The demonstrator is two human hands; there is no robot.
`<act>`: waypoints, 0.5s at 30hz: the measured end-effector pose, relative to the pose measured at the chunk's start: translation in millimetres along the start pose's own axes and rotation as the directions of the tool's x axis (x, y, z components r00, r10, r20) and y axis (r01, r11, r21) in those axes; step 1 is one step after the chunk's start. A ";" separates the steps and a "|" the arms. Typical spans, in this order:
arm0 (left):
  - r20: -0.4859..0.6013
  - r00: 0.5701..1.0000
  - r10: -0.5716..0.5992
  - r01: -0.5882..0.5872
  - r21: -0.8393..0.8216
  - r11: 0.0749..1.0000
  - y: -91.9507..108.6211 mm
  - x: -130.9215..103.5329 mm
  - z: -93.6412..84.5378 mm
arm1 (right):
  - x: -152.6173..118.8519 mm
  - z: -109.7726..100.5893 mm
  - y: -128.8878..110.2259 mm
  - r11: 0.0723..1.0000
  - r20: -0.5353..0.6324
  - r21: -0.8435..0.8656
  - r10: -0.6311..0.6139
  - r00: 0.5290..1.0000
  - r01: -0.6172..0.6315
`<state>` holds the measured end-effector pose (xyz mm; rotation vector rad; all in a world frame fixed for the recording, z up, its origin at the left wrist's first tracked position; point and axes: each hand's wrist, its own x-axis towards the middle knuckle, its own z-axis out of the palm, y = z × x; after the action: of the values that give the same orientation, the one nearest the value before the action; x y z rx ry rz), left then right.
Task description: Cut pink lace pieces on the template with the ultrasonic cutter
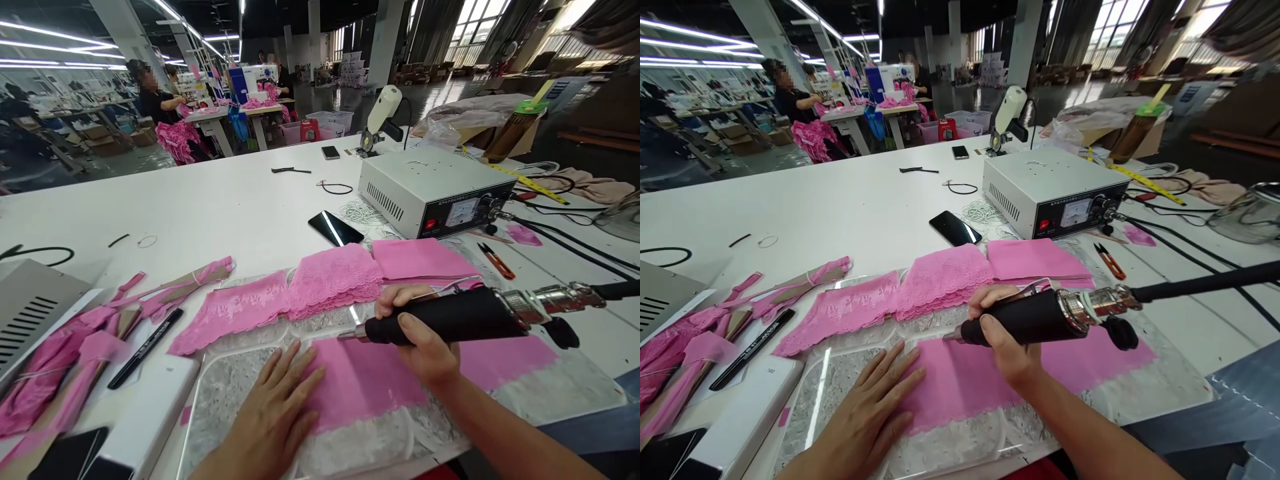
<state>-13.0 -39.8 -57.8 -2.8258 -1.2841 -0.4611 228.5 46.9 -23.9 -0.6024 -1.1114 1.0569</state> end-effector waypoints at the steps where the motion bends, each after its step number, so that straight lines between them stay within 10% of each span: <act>1: -0.003 1.000 0.004 -0.004 0.000 1.000 -0.3 0.4 0.1 | -0.6 0.3 0.5 1.000 -0.001 -0.013 -0.002 1.000 0.002; 15: -0.034 0.999 0.027 -0.024 0.070 0.997 0.7 1.0 -1.8 | 18.9 -31.1 -21.4 0.999 -0.204 -0.033 -0.043 0.978 0.037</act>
<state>-12.3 -39.7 -55.8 -2.7610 -1.2316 -0.4540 266.5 58.3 -9.6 -0.6930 -0.9555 0.9233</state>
